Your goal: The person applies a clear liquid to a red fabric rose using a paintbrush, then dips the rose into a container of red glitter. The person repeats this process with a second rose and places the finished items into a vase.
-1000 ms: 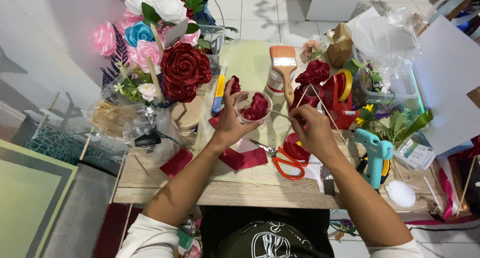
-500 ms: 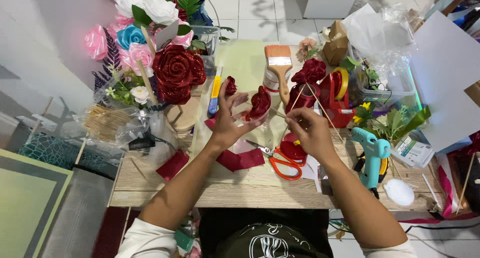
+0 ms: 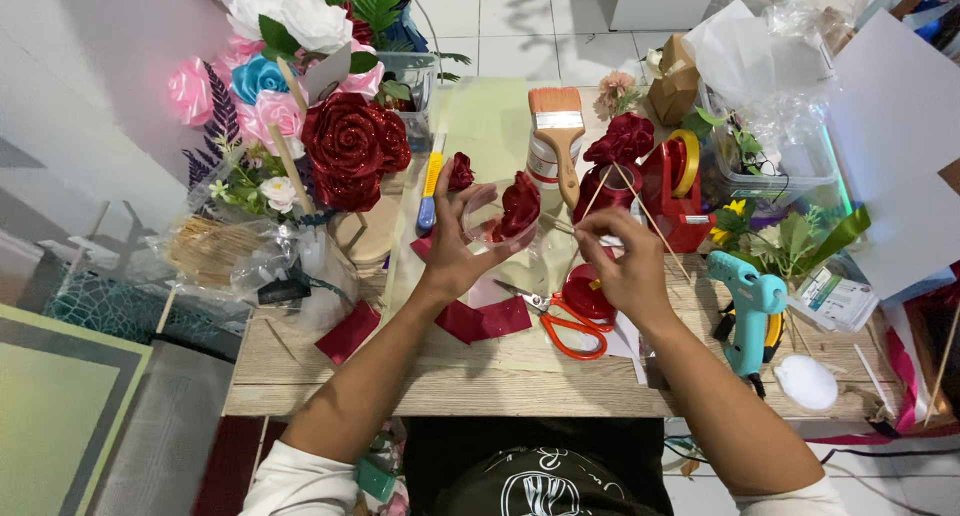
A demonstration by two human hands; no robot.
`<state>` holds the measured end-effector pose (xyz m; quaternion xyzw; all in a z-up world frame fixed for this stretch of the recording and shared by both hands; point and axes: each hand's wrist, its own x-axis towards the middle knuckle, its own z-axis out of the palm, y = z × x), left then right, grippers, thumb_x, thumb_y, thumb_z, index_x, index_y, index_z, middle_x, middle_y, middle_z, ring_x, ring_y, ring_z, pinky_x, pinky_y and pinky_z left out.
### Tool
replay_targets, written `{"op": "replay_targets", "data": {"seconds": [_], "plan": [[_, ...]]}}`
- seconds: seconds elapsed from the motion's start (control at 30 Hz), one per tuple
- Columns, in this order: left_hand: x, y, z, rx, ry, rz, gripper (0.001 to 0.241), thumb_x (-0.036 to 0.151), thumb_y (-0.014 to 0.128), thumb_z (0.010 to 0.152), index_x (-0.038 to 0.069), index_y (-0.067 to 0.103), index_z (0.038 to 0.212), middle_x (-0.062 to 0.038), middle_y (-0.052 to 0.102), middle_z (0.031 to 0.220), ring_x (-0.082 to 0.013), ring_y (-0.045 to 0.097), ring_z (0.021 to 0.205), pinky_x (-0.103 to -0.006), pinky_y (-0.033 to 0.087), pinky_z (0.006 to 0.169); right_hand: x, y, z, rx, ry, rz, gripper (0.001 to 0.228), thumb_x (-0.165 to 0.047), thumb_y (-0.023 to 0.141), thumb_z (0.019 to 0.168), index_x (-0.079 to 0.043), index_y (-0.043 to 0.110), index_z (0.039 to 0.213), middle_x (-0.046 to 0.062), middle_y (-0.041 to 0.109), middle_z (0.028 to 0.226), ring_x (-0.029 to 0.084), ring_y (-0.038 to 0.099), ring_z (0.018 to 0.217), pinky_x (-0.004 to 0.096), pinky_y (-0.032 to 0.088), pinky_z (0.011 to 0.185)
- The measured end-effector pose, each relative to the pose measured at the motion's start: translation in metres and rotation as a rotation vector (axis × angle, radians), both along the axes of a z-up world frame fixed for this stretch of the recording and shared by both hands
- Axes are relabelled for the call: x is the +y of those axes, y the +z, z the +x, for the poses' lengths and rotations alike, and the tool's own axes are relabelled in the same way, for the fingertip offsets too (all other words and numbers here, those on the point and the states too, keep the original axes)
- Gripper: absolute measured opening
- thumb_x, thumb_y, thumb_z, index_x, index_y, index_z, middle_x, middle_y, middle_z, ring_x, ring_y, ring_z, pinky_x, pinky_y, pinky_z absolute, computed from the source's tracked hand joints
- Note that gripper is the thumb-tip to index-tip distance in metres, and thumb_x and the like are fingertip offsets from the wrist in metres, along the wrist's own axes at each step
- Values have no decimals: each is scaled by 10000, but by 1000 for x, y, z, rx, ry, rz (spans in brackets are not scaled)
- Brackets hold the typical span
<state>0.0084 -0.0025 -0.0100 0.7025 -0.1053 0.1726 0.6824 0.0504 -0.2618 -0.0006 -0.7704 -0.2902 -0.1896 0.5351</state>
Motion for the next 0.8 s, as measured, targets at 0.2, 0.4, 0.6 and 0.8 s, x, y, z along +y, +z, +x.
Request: {"op": "replay_targets", "data": {"seconds": [0.2, 0.4, 0.6, 0.8], "plan": [[10, -21, 12, 230, -38, 169, 1493, 106, 1032, 746, 225, -63, 1753, -257, 435, 1664, -531, 405, 1575, -653, 425, 1270, -3, 2, 2, 28, -47, 34, 117, -38, 871, 962, -108, 857, 1055, 109, 740, 1012, 230, 699, 922, 371, 561, 860], [11, -10, 5, 285, -90, 280, 1490, 31, 1010, 707, 156, -58, 1738, -358, 391, 1606, -603, 356, 1569, -661, 384, 1300, -2, 4, 2, 262, -33, 204, 96, -76, 874, 965, -60, 861, 1058, 90, 696, 981, 152, 580, 913, 312, 512, 832], [28, 2, -13, 242, -116, 520, 1605, 281, 1079, 638, 8, -49, 1746, -413, 210, 1702, -629, 288, 1587, -661, 370, 1291, 7, 18, -6, 425, 8, 340, 150, -94, 853, 978, -50, 843, 1121, 17, 647, 888, 88, 566, 866, 242, 471, 761], [35, 45, -55, 88, 57, 935, 803, 406, 893, 887, 22, 614, 1534, -268, 604, 1502, -535, 585, 1424, -598, 501, 1177, 10, 21, 8, 427, 26, 347, 174, -103, 854, 988, -34, 822, 1144, 44, 691, 886, 103, 621, 856, 252, 503, 791]]}}
